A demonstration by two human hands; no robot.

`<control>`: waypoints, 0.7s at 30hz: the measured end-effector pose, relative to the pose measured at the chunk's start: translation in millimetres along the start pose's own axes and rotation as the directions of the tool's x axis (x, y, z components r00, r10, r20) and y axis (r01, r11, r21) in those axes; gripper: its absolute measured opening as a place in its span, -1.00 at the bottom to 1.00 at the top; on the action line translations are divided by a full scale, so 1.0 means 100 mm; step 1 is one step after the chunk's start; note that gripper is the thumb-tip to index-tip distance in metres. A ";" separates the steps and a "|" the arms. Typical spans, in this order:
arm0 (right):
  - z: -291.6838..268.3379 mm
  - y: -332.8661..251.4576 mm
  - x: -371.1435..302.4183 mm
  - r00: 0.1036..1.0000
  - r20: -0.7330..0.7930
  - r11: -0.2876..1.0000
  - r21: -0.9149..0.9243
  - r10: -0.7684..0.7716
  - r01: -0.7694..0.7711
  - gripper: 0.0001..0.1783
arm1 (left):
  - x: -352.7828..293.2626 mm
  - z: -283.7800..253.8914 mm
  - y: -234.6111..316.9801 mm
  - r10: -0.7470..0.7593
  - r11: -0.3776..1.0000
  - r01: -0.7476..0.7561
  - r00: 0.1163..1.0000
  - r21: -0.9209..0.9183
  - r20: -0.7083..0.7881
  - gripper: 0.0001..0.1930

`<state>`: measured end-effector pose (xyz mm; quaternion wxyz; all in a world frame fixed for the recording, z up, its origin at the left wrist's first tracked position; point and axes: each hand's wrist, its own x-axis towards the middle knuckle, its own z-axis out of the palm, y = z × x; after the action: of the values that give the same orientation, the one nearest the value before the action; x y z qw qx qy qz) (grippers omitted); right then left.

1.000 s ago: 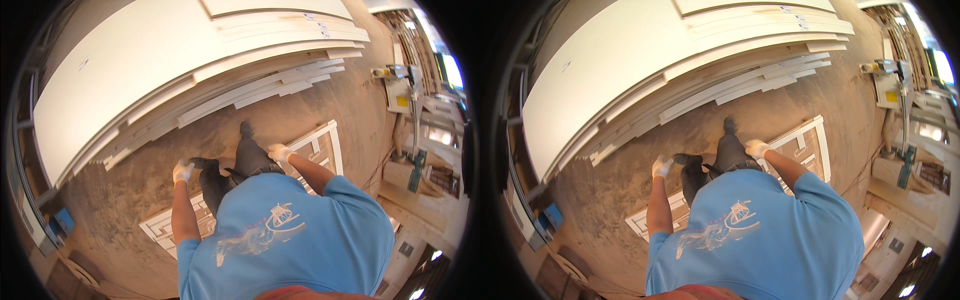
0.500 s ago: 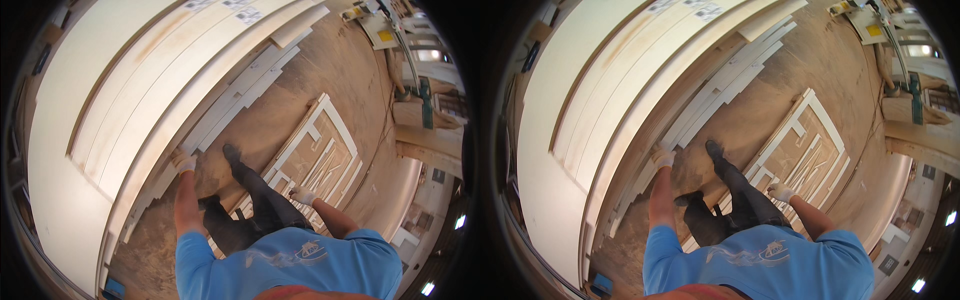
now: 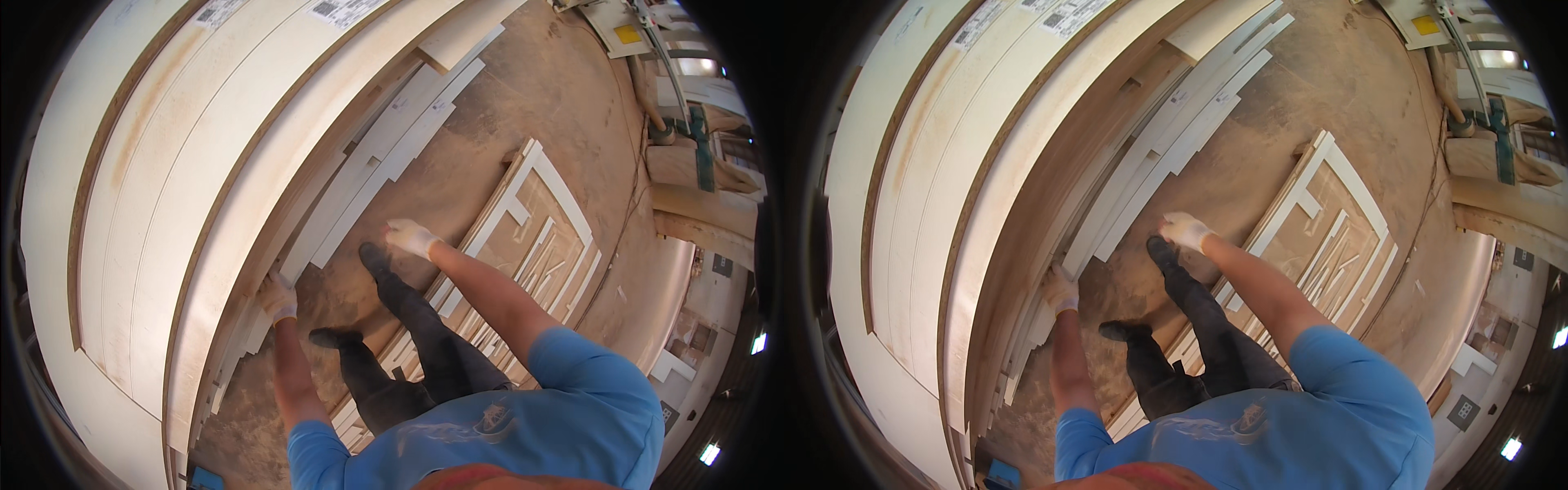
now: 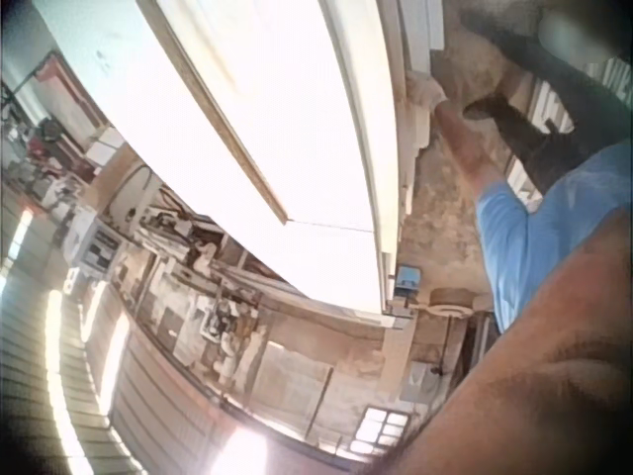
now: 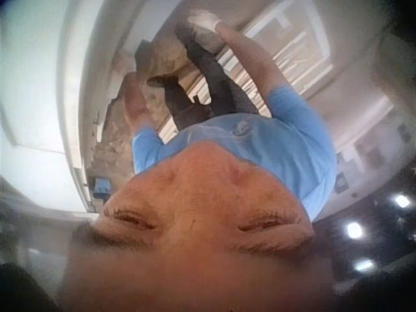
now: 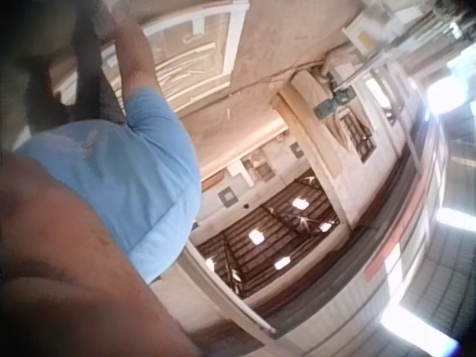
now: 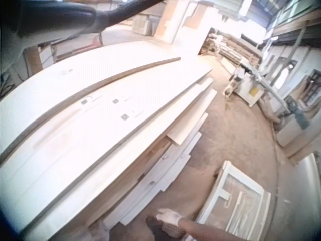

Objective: The person repeatedly picks up white rectangular wood panels and strips from a workbench and stacks them on the floor. They handle the pieces one at a time, aligning them into neat piles. The person also moves smaller offcuts to a separate scrap pile.

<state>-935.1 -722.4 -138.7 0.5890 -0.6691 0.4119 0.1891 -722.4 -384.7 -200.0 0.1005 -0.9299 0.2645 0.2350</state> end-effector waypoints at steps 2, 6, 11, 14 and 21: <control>0.16 -0.21 0.36 0.993 -0.003 0.963 0.247 0.116 -0.111 -0.59 | -0.04 -0.08 0.00 0.005 1.000 -0.010 0.984 0.028 0.177 -0.46; 0.42 -0.43 0.91 0.924 -0.268 0.768 0.639 0.274 -0.042 -0.49 | -0.50 -0.17 -0.03 0.123 0.992 -0.122 0.991 -0.018 0.045 -0.40; 0.54 -0.35 0.87 0.965 -0.205 0.121 0.975 0.163 0.186 -0.50 | -1.73 -0.16 -0.28 0.139 0.981 -0.146 0.988 -0.127 -0.063 -0.40; 0.72 -0.20 0.21 0.991 -0.025 0.164 0.986 0.130 0.003 -0.56 | -2.51 -0.23 -0.63 0.169 0.964 -0.194 0.975 -0.183 -0.144 -0.39; 1.46 -0.32 -2.31 0.927 -0.125 0.185 0.981 0.353 0.062 -0.71 | -4.35 -0.85 -1.55 0.179 0.934 -0.245 0.951 -0.261 -0.252 -0.43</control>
<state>-1013.0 -510.1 18.1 0.7792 -0.1229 0.5905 -0.1707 -932.6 -87.1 96.8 -0.0932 -0.9208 0.3363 0.1742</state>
